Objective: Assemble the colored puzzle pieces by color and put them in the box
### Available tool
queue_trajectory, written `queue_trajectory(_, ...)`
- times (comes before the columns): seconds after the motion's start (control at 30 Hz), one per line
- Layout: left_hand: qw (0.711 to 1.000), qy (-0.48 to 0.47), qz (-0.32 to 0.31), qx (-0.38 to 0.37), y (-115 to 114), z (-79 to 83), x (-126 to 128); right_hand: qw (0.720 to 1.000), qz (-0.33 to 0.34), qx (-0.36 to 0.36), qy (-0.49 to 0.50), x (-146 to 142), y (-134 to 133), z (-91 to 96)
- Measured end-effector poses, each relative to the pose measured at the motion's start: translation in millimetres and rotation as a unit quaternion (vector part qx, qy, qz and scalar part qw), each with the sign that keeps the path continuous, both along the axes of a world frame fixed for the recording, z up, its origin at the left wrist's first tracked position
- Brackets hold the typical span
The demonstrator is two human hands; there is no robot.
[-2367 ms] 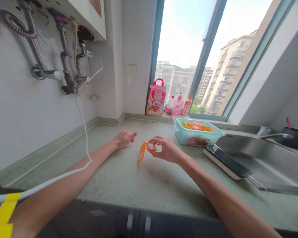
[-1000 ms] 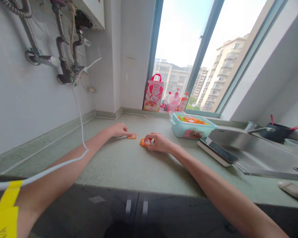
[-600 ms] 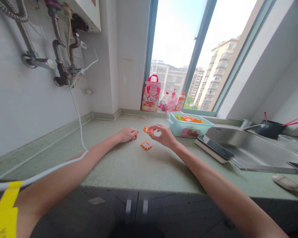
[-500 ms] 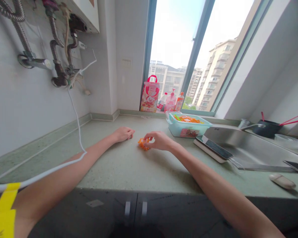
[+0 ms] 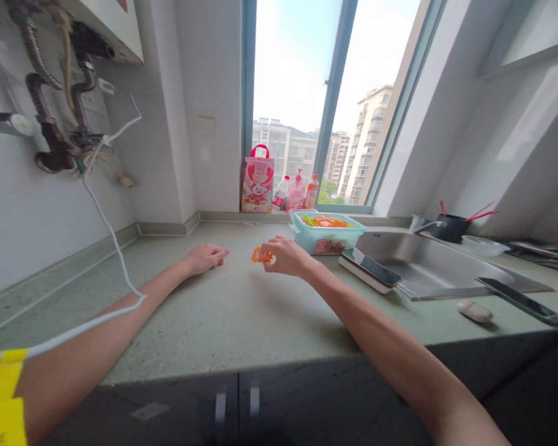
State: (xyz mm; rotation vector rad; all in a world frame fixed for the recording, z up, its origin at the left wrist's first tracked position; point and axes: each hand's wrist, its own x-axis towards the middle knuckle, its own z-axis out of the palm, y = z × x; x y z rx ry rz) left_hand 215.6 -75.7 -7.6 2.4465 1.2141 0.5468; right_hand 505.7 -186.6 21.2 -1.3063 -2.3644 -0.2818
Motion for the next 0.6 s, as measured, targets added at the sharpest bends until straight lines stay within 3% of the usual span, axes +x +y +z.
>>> queue_trajectory(0.07, 1.000, 0.004, 0.002, 0.001, 0.6, 0.2, -0.3, 0.990, -0.071, 0.115, 0.049, 34.4, 7.9, 13.7)
queue_trajectory(0.17, 1.000, 0.013, 0.004, 0.004, 2.6, -0.5, 0.0, 0.930, -0.229, 0.254, 0.131, 96.5, 12.2, 31.4)
queue_trajectory(0.33, 1.000, 0.019, 0.007, 0.009, 5.2, -2.4, 0.0, 0.847, -0.368, 0.341, 0.177, 168.6, 3.2, 35.5)
queue_trajectory(0.4, 1.000, 0.015, 0.004, 0.006, 5.4, -2.5, -0.3, 0.836, -0.401, 0.327, 0.183, 177.8, 1.1, 32.3)
queue_trajectory(0.5, 1.000, 0.013, 0.001, 0.004, 5.1, -2.0, -0.8, 0.836, -0.482, 0.197, 0.173, 178.6, 2.0, 28.5)
queue_trajectory(0.6, 1.000, 0.017, 0.002, 0.005, 5.8, -2.3, -1.2, 0.814, -0.548, 0.101, 0.161, 175.5, 3.6, 27.4)
